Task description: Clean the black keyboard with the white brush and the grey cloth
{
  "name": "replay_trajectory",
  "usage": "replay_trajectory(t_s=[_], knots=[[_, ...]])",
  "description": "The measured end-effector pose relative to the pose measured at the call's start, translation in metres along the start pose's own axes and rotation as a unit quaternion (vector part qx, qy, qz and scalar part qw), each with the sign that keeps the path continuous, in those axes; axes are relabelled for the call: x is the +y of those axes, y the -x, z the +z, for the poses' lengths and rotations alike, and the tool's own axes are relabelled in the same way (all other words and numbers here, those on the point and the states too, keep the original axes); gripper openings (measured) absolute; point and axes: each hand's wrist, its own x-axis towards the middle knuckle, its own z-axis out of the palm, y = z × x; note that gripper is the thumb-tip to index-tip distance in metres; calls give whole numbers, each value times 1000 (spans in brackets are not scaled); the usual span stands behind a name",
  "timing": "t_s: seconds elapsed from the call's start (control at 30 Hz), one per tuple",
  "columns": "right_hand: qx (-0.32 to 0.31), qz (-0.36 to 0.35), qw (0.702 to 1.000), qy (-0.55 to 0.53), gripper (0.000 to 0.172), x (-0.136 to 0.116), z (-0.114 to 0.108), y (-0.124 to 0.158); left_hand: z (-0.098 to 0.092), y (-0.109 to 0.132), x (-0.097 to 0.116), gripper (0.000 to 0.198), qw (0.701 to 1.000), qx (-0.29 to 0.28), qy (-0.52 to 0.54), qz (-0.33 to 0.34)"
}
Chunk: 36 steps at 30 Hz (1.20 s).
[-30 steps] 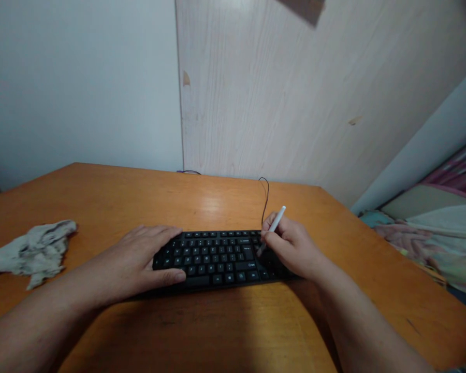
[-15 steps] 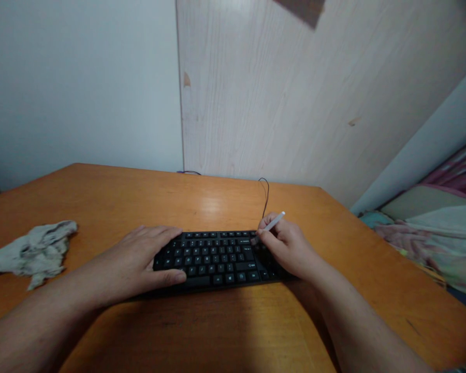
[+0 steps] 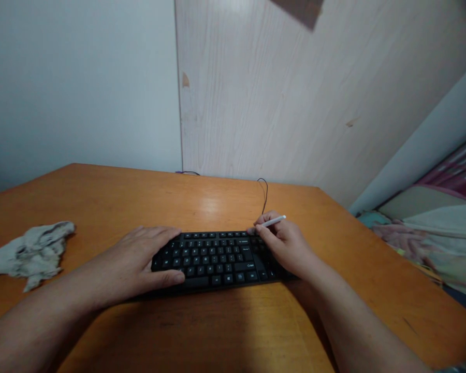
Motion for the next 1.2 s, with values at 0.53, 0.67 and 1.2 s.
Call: replay_trajectory(t_s=[0.53,0.67,1.2], knots=[[-34,22,998,-52,7,0,-5,2,0,0,1,84,1000,-16,-10,-13],[-45,20,996,-81,7,4,-4,1,-2,0,5,83,1000,-18,-9,-14],[-55,-15,994,-91,6,5,-4,-1,3,-4,29,112,998,-39,-42,-24]])
